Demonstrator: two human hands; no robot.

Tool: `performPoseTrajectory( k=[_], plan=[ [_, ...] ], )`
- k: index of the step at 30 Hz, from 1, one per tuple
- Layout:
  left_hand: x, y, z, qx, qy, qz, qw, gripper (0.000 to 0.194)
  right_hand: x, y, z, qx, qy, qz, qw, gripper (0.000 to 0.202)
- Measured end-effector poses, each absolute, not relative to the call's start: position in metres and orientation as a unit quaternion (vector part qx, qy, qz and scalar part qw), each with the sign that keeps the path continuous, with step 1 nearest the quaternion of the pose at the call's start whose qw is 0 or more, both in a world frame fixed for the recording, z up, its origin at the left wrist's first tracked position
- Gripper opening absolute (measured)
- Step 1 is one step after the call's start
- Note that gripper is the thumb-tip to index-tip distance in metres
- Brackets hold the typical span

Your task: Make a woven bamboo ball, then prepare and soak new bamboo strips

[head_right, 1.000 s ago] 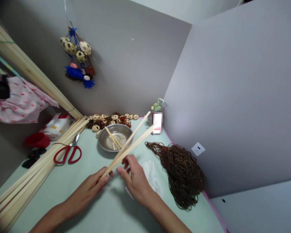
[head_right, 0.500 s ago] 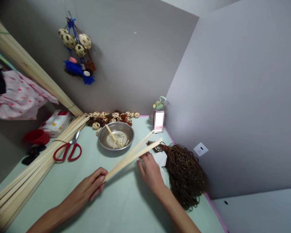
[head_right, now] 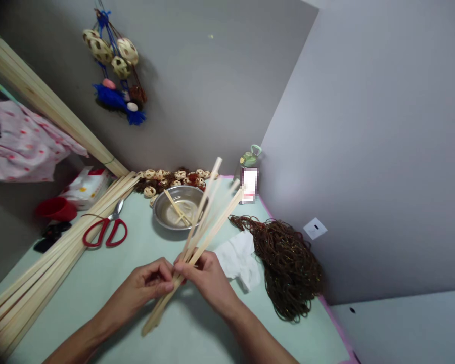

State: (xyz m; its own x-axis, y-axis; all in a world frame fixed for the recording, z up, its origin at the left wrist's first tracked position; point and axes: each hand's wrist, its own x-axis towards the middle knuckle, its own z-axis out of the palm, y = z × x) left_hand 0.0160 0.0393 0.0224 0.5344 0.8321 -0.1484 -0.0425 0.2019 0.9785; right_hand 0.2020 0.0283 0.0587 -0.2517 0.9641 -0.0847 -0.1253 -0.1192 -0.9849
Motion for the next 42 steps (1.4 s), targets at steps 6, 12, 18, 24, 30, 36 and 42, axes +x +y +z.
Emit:
performPoseTrajectory(
  k=[6,12,18,24,30,36,42],
  plan=[
    [0.012,0.037,0.022,0.483,0.317,0.335,0.744,0.032,0.197,0.037,0.074,-0.429,-0.528,0.602,0.418,0.027],
    [0.004,0.035,0.028,0.475,0.356,0.338,0.73,0.028,0.195,0.045,0.075,-0.434,-0.548,0.609,0.375,0.018],
    [0.004,0.043,0.021,0.462,0.38,0.382,0.705,0.035,0.184,0.045,0.062,-0.423,-0.532,0.628,0.378,0.02],
    [-0.004,0.04,0.023,0.479,0.425,0.375,0.67,0.027,0.188,0.049,0.061,-0.445,-0.534,0.615,0.372,0.017],
    [-0.026,0.033,0.028,0.381,0.493,0.462,0.631,0.022,0.213,0.066,0.063,-0.483,-0.514,0.576,0.413,0.022],
    [-0.03,0.031,0.028,0.328,0.498,0.477,0.646,0.025,0.23,0.118,0.057,-0.564,-0.613,0.433,0.346,0.02],
    [-0.024,0.029,0.022,0.32,0.479,0.459,0.677,0.029,0.233,0.163,0.06,-0.598,-0.678,0.329,0.274,0.004]
  ],
)
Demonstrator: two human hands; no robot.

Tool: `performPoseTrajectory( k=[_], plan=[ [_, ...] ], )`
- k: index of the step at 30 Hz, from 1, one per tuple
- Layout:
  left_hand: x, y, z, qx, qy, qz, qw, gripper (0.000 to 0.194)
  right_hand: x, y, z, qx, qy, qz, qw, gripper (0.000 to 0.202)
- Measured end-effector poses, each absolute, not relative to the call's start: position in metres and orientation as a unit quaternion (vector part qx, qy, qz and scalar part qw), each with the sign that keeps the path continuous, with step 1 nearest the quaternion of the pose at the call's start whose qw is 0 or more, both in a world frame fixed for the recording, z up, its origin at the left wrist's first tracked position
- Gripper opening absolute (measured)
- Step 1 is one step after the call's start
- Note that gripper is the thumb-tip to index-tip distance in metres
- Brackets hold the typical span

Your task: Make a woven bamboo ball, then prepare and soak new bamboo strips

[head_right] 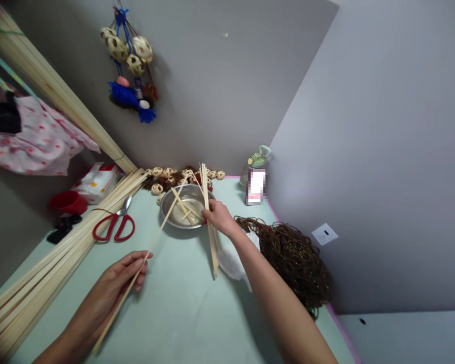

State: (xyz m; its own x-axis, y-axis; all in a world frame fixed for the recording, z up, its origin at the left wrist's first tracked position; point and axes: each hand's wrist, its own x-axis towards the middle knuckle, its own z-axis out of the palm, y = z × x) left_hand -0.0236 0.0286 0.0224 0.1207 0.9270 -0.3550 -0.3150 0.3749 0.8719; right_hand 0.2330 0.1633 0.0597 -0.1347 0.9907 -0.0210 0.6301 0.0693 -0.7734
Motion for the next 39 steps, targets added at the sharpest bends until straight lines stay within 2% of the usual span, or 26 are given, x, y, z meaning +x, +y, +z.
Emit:
performPoseTrajectory(
  k=[7,11,12,15,17,18,22,26,39],
  plan=[
    [-0.019,0.03,0.029,0.324,0.478,0.454,0.679,0.025,0.239,0.158,0.078,-0.618,-0.73,0.176,0.233,0.006],
    [-0.017,0.031,0.032,0.314,0.474,0.455,0.686,0.025,0.228,0.123,0.09,-0.614,-0.73,0.129,0.271,0.02],
    [-0.015,0.031,0.031,0.309,0.471,0.456,0.689,0.027,0.221,0.11,0.093,-0.594,-0.733,0.15,0.297,0.023],
    [-0.006,0.029,0.028,0.324,0.453,0.447,0.7,0.03,0.196,0.072,0.09,-0.496,-0.72,0.352,0.335,0.023],
    [0.002,0.028,0.024,0.355,0.436,0.438,0.702,0.022,0.18,0.055,0.08,-0.472,-0.691,0.426,0.343,0.01],
    [0.005,0.027,0.023,0.368,0.428,0.435,0.701,0.019,0.173,0.049,0.074,-0.475,-0.674,0.441,0.355,0.013],
    [0.009,0.024,0.018,0.376,0.426,0.441,0.695,0.016,0.161,0.043,0.056,-0.492,-0.621,0.469,0.391,0.02],
    [0.004,0.023,0.021,0.36,0.434,0.435,0.702,0.02,0.163,0.042,0.054,-0.48,-0.621,0.497,0.371,0.021],
    [0.003,0.019,0.033,0.295,0.417,0.472,0.719,0.018,0.151,0.037,0.057,-0.489,-0.555,0.542,0.398,0.012]
  ],
)
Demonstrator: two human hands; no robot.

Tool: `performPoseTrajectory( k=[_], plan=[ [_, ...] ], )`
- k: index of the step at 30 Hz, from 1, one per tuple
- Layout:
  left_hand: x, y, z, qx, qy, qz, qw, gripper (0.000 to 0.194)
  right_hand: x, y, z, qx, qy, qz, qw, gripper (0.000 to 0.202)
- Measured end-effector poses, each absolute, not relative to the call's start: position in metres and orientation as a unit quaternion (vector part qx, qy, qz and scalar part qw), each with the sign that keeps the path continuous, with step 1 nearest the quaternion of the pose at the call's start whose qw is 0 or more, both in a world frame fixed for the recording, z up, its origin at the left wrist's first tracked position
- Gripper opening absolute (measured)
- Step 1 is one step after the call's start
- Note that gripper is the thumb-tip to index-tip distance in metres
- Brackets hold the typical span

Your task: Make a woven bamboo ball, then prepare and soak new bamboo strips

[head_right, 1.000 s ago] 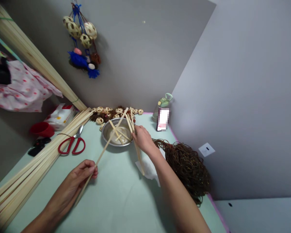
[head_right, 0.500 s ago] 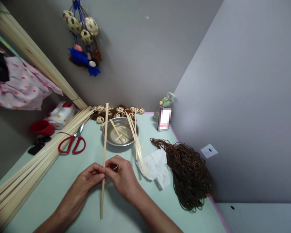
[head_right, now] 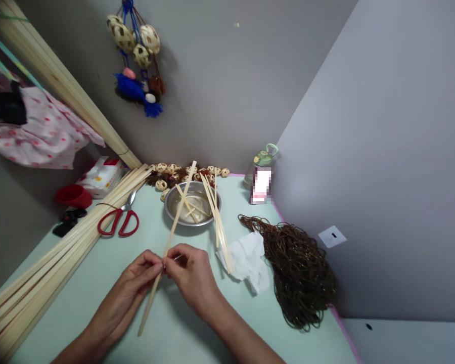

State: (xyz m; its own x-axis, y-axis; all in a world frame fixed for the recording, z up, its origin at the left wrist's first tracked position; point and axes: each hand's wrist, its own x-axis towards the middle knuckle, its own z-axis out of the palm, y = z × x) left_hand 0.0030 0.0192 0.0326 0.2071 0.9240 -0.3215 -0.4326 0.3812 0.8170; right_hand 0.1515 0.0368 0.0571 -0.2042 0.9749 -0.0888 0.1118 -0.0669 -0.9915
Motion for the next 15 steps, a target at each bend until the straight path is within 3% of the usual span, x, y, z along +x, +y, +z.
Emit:
performPoseTrajectory(
  k=[6,15],
  plan=[
    [0.013,0.015,0.028,0.226,0.398,0.524,0.719,0.018,0.144,0.038,0.055,-0.492,-0.546,0.539,0.412,0.012],
    [0.014,0.011,0.029,0.367,0.507,0.552,0.551,0.02,0.143,0.039,0.058,-0.488,-0.561,0.537,0.399,0.009]
  ],
)
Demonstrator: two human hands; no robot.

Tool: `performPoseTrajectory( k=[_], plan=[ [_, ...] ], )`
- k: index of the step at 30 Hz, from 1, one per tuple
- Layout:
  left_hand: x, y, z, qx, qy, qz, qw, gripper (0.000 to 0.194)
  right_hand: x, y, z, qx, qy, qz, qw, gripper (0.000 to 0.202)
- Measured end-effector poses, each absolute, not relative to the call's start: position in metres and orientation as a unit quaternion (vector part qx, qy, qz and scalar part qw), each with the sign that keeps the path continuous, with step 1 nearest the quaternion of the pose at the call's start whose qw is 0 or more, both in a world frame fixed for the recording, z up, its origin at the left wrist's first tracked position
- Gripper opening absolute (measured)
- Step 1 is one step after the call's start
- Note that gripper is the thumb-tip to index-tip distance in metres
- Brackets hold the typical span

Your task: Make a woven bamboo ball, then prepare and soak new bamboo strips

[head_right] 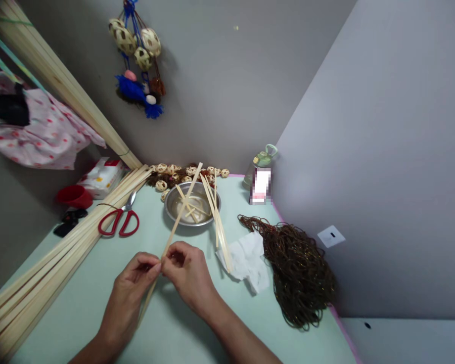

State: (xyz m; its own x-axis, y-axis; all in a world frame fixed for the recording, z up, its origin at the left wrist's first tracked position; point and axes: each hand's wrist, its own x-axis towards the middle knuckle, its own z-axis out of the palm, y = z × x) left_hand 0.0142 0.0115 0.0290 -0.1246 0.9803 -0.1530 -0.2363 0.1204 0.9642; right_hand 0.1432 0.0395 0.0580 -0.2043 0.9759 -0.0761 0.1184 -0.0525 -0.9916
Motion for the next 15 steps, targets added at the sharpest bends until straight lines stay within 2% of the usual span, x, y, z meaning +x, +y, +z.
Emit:
performPoseTrajectory(
  k=[5,11,15],
  plan=[
    [0.014,0.011,0.035,0.403,0.521,0.552,0.511,0.019,0.145,0.038,0.063,-0.485,-0.565,0.537,0.396,0.008],
    [0.013,0.011,0.034,0.375,0.479,0.516,0.604,0.02,0.145,0.038,0.063,-0.484,-0.566,0.523,0.414,0.007],
    [-0.005,0.021,0.039,0.386,0.495,0.527,0.572,0.02,0.163,0.041,0.065,-0.461,-0.537,0.543,0.452,0.01]
  ],
)
